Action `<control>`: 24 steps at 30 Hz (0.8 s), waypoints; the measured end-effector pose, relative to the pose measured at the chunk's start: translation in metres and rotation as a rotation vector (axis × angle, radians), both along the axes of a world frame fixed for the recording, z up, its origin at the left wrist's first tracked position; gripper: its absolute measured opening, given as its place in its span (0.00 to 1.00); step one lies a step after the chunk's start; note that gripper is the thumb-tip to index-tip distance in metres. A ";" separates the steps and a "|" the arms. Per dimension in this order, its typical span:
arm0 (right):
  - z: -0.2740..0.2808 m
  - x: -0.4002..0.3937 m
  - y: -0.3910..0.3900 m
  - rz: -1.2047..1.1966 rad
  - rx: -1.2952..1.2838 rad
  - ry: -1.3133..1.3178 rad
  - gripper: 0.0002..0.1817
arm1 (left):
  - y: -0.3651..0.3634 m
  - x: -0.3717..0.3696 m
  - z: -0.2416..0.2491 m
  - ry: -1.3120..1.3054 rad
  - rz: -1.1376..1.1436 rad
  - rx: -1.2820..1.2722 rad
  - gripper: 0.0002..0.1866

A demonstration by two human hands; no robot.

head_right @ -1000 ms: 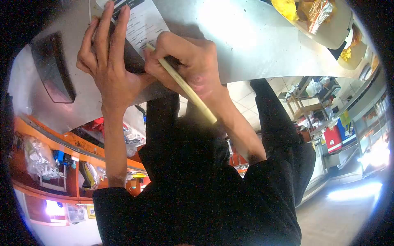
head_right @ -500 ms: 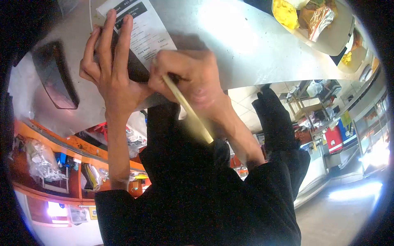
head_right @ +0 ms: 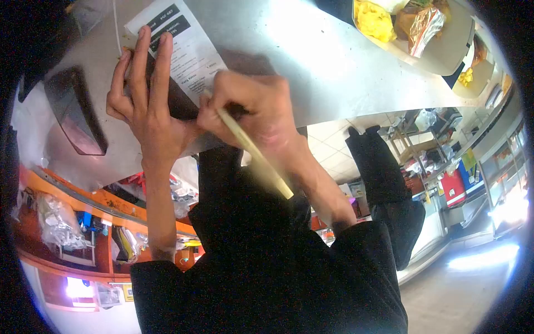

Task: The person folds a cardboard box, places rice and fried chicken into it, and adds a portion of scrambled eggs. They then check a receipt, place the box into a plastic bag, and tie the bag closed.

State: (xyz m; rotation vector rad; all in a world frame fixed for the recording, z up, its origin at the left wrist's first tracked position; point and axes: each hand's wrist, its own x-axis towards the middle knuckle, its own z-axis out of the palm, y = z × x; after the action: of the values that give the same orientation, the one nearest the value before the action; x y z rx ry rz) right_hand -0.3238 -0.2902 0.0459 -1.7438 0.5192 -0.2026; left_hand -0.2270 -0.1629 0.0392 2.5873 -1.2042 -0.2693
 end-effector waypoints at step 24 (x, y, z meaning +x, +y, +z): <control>0.029 0.008 -0.047 -0.615 -0.452 0.451 0.18 | 0.014 0.015 0.049 0.330 0.125 -0.464 0.24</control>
State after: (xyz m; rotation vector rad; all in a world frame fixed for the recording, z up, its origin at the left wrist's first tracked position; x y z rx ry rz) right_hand -0.3156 -0.3369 0.0751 -2.0268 1.4303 -0.3833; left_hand -0.2117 -0.1486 0.0884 2.1044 -0.8626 -0.3299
